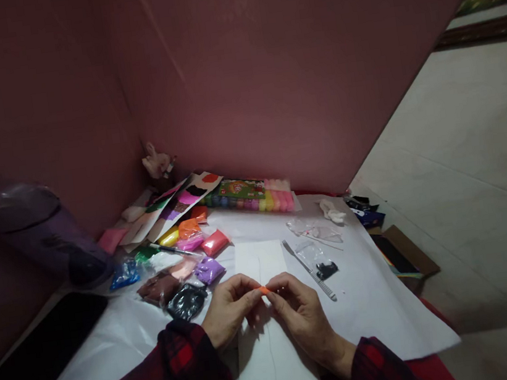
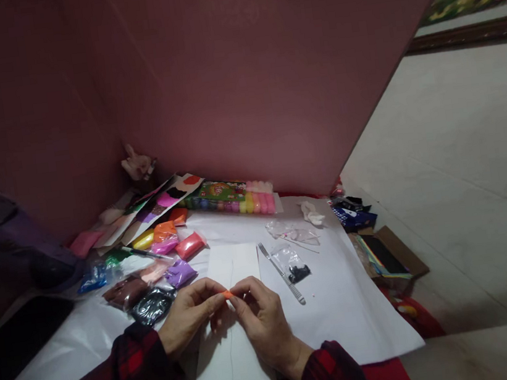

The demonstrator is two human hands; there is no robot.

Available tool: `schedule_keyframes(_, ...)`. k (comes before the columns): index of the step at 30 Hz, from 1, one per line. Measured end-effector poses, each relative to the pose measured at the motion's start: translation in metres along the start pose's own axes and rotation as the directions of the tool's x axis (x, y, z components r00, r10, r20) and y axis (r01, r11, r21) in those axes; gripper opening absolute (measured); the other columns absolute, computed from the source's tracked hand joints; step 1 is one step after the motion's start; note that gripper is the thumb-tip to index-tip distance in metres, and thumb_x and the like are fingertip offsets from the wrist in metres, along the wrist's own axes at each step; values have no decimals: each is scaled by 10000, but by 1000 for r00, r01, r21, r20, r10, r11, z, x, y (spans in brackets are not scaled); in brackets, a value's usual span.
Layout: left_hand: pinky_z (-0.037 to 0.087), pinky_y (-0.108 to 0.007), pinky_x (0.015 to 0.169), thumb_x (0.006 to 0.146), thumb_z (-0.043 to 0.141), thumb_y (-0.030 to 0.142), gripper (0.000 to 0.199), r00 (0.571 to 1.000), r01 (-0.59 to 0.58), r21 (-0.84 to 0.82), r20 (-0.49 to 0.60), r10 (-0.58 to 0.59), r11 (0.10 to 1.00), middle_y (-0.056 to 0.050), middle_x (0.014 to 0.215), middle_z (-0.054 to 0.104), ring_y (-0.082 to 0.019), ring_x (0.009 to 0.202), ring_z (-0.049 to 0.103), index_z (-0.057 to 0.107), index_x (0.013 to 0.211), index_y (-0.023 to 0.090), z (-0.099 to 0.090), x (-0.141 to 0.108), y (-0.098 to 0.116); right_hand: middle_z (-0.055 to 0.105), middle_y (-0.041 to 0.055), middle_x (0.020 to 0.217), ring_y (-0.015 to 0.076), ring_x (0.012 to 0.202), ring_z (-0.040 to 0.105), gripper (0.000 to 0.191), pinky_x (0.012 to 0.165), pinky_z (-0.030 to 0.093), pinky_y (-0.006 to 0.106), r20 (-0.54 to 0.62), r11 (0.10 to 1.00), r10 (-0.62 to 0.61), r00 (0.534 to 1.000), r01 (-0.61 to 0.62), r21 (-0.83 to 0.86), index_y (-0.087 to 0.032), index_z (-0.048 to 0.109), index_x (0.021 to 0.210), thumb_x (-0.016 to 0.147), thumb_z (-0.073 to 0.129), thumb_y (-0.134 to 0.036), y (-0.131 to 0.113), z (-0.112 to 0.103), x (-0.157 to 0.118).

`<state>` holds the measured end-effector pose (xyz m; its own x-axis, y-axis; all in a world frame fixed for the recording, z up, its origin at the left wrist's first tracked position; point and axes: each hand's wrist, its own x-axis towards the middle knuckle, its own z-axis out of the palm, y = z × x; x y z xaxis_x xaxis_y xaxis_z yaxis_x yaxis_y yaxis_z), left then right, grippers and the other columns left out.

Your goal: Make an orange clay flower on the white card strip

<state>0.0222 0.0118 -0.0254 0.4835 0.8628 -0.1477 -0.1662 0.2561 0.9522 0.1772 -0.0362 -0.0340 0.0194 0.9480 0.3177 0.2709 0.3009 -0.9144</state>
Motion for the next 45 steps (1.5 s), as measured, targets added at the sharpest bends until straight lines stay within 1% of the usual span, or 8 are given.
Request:
schedule_keyframes(11,356,-193,423,645,754,446,389,1000,-1,39,22,0,999,30,533,535,-65,430,473,575,715,109,2,-2,4,609,14,729,140,657,561,76,603,456,261,43,995,77,996,-80,58,-171,598,828,855,599,-243,0,1,-2)
schedule_keyframes(14,348,-190,411,627,769,431,380,999,-24,31,-29,25,999,39,517,524,-60,416,455,570,690,113,2,-1,4,594,5,719,127,633,554,96,581,458,247,-6,990,85,996,-84,110,-174,590,814,850,613,-259,2,3,-1)
schedule_keyframes(18,369,-202,426,649,757,410,339,991,-65,-28,-121,61,997,22,551,574,-70,423,482,605,719,116,0,-1,2,544,-29,660,90,517,505,143,480,434,217,-95,967,183,979,-161,198,-181,562,803,849,620,-303,8,3,1)
schedule_keyframes(23,364,-202,454,604,797,371,345,991,-7,-35,-133,2,999,3,530,589,-78,445,505,673,759,89,-1,-1,3,537,-35,611,75,475,482,173,433,388,198,-87,939,266,960,-237,250,-171,594,817,840,638,-337,11,2,3)
schedule_keyframes(28,377,-214,437,583,815,367,420,996,31,-49,-82,-35,998,-27,643,649,-90,453,528,678,876,100,0,-1,1,600,-2,701,95,522,533,153,467,435,221,-11,941,226,974,-215,260,-170,605,847,836,638,-320,4,3,2)
schedule_keyframes(31,382,-212,435,599,806,374,408,998,46,-22,-43,-47,999,-45,667,661,-99,483,544,685,870,94,0,-1,1,621,10,744,115,559,556,108,501,460,246,45,958,170,984,-176,225,-176,611,866,827,636,-273,0,3,1)
schedule_keyframes(37,398,-212,438,590,808,389,368,999,39,-19,-13,-39,999,-17,579,617,-85,448,520,654,734,87,-1,-2,2,633,16,759,146,655,583,54,597,474,272,18,994,86,996,-87,69,-181,624,866,823,624,-213,3,1,-1)
schedule_keyframes(45,386,-212,403,649,750,449,389,999,30,12,-27,-30,999,1,542,593,-86,404,501,633,770,98,1,-2,4,617,31,799,156,703,582,55,640,473,276,13,1000,-10,1000,10,2,-180,625,855,852,574,-201,-2,-1,-1)
